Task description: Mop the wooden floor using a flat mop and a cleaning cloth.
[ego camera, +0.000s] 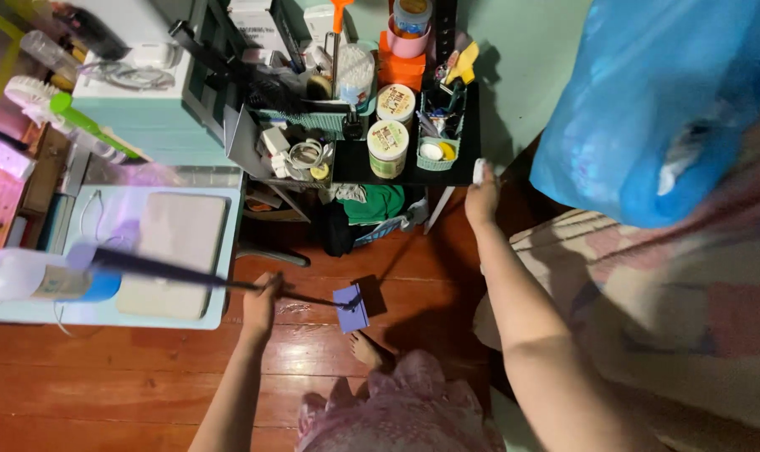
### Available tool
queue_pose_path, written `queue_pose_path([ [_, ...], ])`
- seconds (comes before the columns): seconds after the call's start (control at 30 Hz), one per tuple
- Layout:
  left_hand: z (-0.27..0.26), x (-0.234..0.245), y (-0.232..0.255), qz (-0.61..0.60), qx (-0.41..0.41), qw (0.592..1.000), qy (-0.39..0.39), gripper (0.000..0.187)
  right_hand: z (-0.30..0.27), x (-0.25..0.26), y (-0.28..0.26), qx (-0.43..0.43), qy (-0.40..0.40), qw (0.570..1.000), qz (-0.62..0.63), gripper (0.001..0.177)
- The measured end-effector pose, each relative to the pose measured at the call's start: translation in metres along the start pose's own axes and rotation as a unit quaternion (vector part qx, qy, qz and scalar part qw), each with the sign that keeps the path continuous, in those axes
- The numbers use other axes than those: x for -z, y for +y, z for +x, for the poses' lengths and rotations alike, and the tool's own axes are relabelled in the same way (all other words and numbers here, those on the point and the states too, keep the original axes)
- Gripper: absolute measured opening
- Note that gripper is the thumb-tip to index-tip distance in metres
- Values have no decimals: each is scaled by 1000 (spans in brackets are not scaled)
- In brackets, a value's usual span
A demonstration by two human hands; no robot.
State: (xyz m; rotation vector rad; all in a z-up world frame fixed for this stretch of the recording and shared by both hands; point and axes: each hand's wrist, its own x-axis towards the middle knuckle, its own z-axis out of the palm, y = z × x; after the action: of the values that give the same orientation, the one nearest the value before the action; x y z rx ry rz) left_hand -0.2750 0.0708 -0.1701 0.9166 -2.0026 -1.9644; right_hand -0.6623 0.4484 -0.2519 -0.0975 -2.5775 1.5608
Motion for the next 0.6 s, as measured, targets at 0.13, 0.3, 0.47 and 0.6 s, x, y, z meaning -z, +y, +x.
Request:
queue_pose_path([
  [0.13, 2, 20, -1, 8, 11, 1000, 12, 30, 5, -49, 76, 138, -48, 964, -221, 54],
  [0.3, 11, 48, -37, -44, 20, 998, 30, 25, -48, -63, 4, 157, -51, 925, -342, 49],
  [0.47, 28, 49, -48, -19, 30, 999, 30, 24, -64, -91, -22, 221, -78, 910, -342, 52],
  [0.6, 34, 46, -50, 11, 44, 998, 37, 24, -72, -117, -63, 188, -150, 938, -248, 50],
])
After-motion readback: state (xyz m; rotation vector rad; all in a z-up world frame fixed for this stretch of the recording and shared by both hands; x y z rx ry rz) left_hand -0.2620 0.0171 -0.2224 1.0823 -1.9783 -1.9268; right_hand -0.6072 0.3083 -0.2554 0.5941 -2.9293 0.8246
